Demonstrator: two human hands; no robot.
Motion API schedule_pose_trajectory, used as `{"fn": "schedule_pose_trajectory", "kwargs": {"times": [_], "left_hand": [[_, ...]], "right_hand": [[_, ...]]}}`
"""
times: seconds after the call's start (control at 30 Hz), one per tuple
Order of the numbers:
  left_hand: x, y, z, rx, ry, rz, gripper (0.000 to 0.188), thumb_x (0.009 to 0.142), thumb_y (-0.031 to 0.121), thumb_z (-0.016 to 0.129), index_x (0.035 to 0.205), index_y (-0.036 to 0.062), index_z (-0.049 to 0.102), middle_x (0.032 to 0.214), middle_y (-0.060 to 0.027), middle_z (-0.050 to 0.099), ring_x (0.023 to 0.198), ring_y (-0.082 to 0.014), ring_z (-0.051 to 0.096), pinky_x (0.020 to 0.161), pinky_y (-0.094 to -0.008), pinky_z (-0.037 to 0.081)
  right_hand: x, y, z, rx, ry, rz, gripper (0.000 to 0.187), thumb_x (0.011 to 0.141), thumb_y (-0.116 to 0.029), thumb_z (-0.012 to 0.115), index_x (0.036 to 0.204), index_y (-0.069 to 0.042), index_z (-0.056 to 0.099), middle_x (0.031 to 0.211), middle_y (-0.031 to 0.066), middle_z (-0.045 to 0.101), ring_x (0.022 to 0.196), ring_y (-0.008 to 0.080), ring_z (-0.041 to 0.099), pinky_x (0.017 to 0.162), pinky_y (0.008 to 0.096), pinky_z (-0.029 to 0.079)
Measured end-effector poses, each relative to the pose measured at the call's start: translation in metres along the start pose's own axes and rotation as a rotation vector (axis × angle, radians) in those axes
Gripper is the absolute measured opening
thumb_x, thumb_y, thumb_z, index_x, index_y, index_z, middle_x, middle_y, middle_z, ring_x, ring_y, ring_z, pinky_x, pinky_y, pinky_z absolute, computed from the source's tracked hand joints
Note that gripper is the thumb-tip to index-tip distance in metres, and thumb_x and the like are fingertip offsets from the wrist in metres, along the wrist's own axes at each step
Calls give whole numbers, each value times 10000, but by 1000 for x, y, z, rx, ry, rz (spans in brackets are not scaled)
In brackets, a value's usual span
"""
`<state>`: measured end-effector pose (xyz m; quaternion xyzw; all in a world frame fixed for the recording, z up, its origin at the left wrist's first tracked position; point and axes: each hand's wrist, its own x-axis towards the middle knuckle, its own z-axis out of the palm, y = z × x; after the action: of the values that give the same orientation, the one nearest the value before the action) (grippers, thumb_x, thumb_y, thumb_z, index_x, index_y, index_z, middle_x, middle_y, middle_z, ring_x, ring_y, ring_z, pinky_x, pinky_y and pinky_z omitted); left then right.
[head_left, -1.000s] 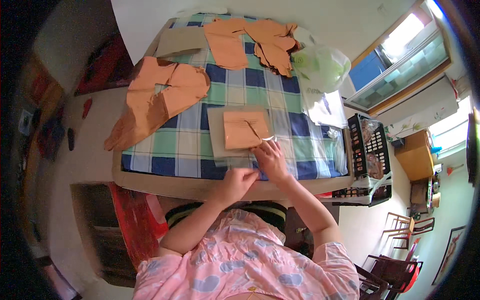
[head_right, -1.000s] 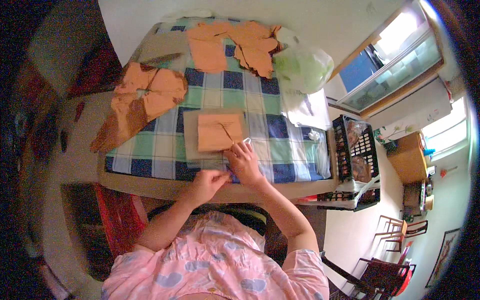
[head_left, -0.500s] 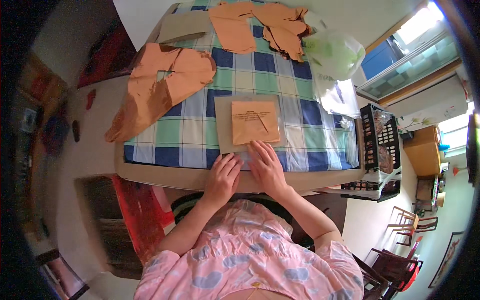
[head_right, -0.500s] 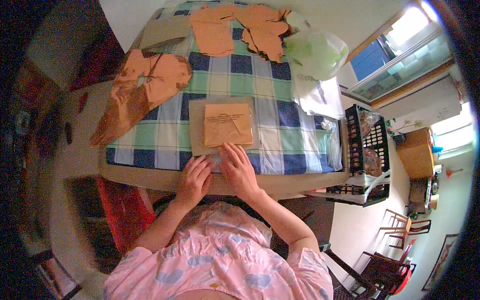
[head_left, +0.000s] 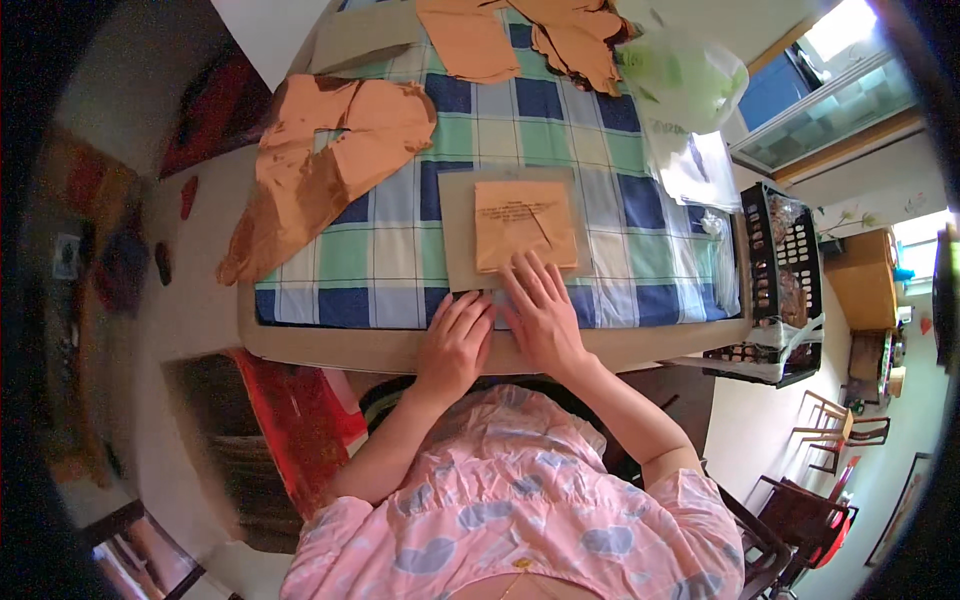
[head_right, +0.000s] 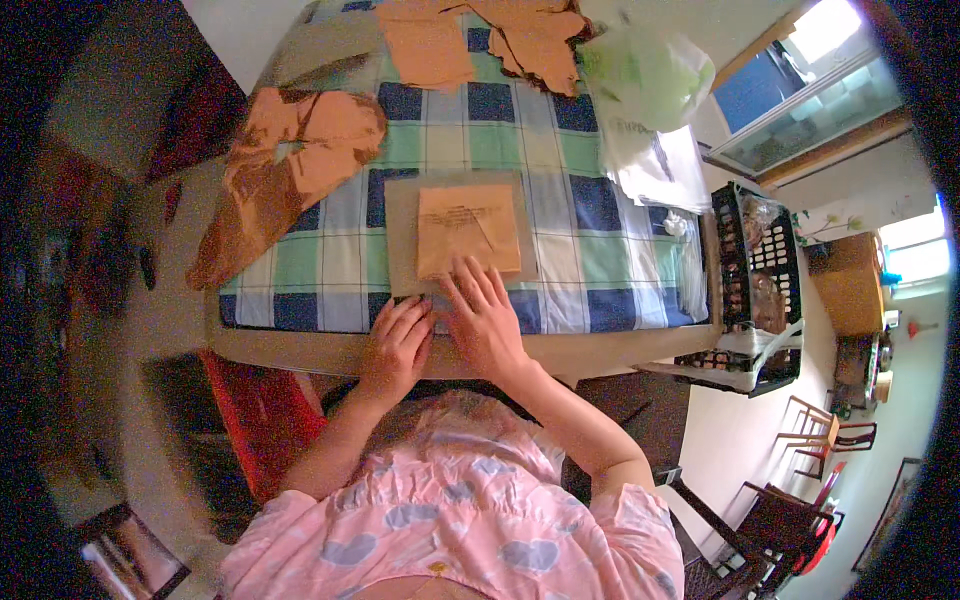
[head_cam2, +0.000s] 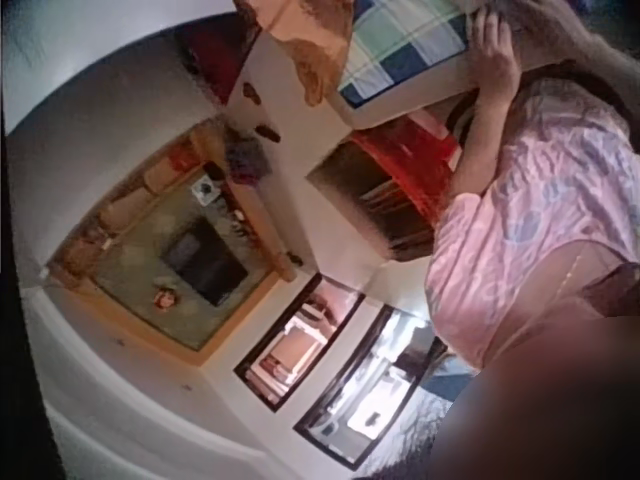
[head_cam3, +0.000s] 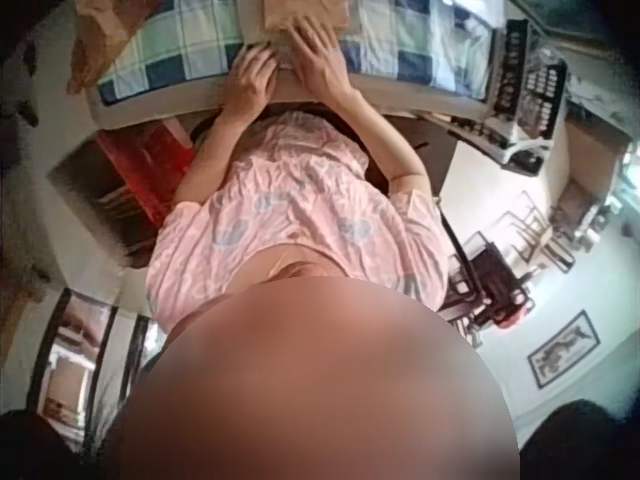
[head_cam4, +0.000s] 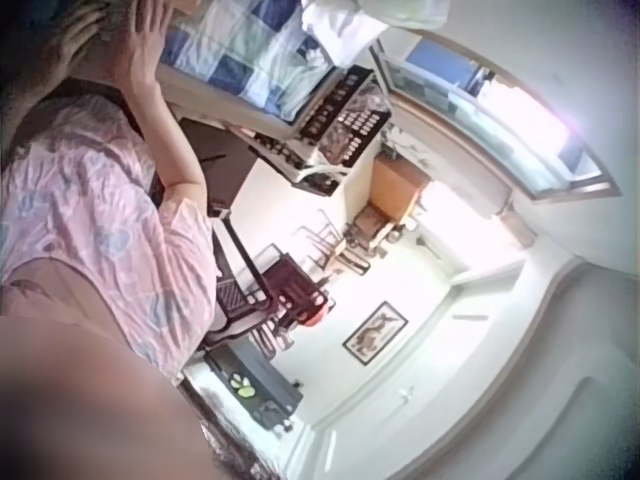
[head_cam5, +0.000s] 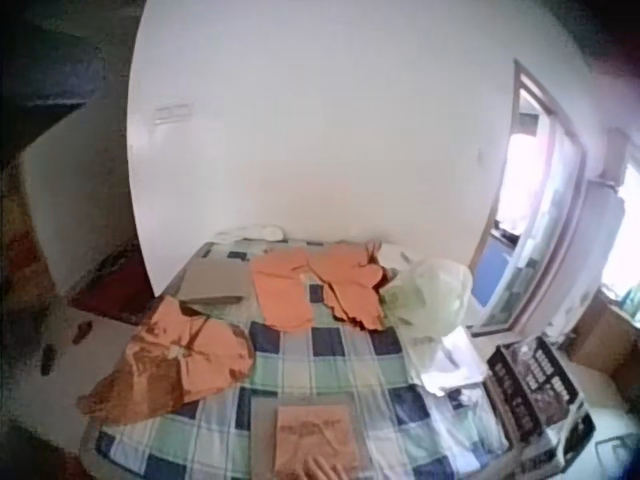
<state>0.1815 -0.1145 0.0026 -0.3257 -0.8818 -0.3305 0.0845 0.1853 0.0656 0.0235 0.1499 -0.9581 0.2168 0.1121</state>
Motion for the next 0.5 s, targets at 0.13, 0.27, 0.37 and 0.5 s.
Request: {"fn": "schedule_pose_trajectory", "kwargs": {"times": [0.13,0.27,0.37,0.5], "left_hand": [[2,2,-1,74,23,20,278,842,87,628,1115,32,629,1214,-94,592,1202,-259,523,1065,-458,373],[2,3,1,68,38,15,285,842,80,631,1123,36,628,1215,-87,596,1205,-254,522,1063,-454,374],[-1,1,9,58,56,18,288,843,75,633,1128,33,628,1225,-85,596,1208,-252,522,1061,-463,375],[3,1,6,19,53,52,290,844,79,636,1130,32,630,1236,-88,593,1204,-258,526,1058,-474,374]], "right_hand": [[4,5,5,-85,-23,19,504,894,-245,585,1367,-103,488,1427,146,440,1348,343,381,1111,523,276],[-5,12,0,-59,-68,-19,477,898,-263,582,1345,-111,512,1409,124,467,1343,330,392,1109,519,282],[-11,19,-1,-55,-90,-43,455,887,-247,597,1318,-114,537,1387,127,490,1329,328,411,1105,505,298],[-19,31,-13,67,11,-92,462,858,-193,623,1306,-112,549,1361,110,514,1270,308,472,1080,461,346]]}}
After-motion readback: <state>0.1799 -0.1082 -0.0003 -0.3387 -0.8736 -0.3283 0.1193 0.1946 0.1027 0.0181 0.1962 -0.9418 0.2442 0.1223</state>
